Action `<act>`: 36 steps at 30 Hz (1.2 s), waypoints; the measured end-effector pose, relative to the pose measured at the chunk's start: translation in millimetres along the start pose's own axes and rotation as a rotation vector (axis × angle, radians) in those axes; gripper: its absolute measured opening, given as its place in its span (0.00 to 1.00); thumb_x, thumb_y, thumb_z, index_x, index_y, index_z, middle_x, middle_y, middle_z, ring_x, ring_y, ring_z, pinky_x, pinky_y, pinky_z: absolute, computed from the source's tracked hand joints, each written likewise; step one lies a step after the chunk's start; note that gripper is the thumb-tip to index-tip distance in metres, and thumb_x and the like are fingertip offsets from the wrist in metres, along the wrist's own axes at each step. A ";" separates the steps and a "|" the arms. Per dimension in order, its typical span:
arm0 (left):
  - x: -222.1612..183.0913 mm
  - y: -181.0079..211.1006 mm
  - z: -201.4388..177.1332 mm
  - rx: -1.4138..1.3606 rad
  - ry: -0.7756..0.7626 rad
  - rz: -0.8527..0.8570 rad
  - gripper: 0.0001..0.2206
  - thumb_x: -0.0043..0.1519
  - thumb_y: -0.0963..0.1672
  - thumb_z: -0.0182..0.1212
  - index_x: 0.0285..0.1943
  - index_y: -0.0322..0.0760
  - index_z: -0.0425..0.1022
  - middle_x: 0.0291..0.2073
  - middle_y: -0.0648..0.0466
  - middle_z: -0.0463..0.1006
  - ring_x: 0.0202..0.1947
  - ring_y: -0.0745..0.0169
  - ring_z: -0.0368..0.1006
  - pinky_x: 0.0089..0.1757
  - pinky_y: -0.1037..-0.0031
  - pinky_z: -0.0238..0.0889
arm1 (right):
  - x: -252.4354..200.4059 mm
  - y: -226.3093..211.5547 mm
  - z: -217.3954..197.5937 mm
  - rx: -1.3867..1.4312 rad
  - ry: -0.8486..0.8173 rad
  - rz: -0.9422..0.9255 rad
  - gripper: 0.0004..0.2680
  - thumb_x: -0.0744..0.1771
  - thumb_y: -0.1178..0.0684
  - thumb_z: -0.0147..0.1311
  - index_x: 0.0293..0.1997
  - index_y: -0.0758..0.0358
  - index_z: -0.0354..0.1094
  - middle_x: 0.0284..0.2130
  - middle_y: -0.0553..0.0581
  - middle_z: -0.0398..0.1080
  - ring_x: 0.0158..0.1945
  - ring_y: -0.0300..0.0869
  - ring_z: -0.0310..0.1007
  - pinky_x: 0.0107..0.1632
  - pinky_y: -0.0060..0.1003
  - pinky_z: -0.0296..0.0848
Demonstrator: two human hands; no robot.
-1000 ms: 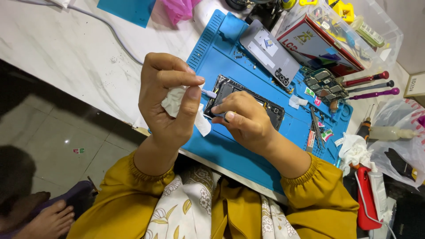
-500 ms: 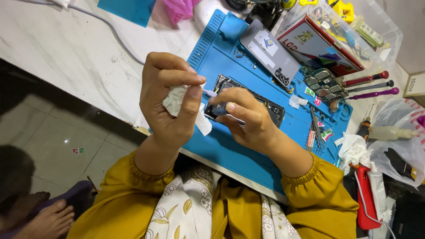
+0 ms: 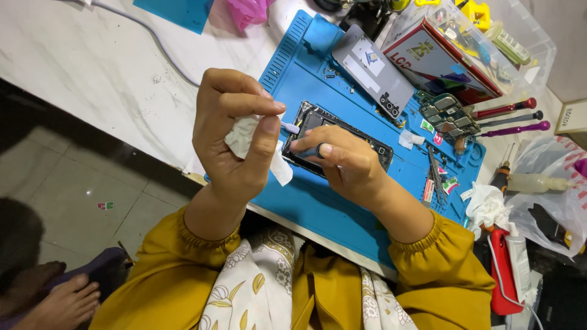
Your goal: Repairing a mobile phone by disassembling components with a screwdriver and cleaning them with a cloth
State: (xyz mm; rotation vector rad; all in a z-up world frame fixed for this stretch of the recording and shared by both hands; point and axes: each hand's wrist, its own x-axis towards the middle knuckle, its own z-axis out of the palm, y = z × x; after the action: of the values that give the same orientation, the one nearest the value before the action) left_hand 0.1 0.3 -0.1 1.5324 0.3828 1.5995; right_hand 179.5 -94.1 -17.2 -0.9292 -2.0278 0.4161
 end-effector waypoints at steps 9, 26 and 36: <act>-0.2 0.1 0.9 0.001 0.010 -0.007 0.04 0.68 0.43 0.53 0.45 0.39 0.74 0.42 0.49 0.68 0.44 0.60 0.68 0.47 0.71 0.67 | 5.0 -1.5 0.7 0.085 0.024 -0.019 0.19 0.74 0.69 0.32 0.70 0.47 0.40 0.55 0.78 0.66 0.60 0.68 0.73 0.66 0.63 0.74; -7.6 -28.3 -6.3 0.049 0.060 0.131 0.07 0.68 0.41 0.54 0.46 0.29 0.64 0.41 0.43 0.62 0.29 0.51 0.59 0.35 0.63 0.61 | 0.5 -0.6 21.4 -0.507 0.116 -0.206 0.10 0.71 0.59 0.59 0.52 0.57 0.57 0.36 0.61 0.68 0.31 0.54 0.65 0.34 0.48 0.69; -51.8 -62.6 -59.2 0.593 0.221 0.403 0.12 0.80 0.43 0.41 0.52 0.21 0.60 0.41 0.34 0.64 0.36 0.38 0.61 0.44 0.51 0.62 | -6.5 7.3 20.7 -0.192 0.090 0.040 0.15 0.70 0.67 0.56 0.57 0.56 0.53 0.38 0.58 0.69 0.38 0.53 0.69 0.46 0.47 0.71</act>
State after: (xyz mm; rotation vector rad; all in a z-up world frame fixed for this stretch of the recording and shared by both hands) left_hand -38.3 17.9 -91.4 1.9670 0.7600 2.1039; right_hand 168.5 -93.1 -37.3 -1.0861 -1.9943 0.1991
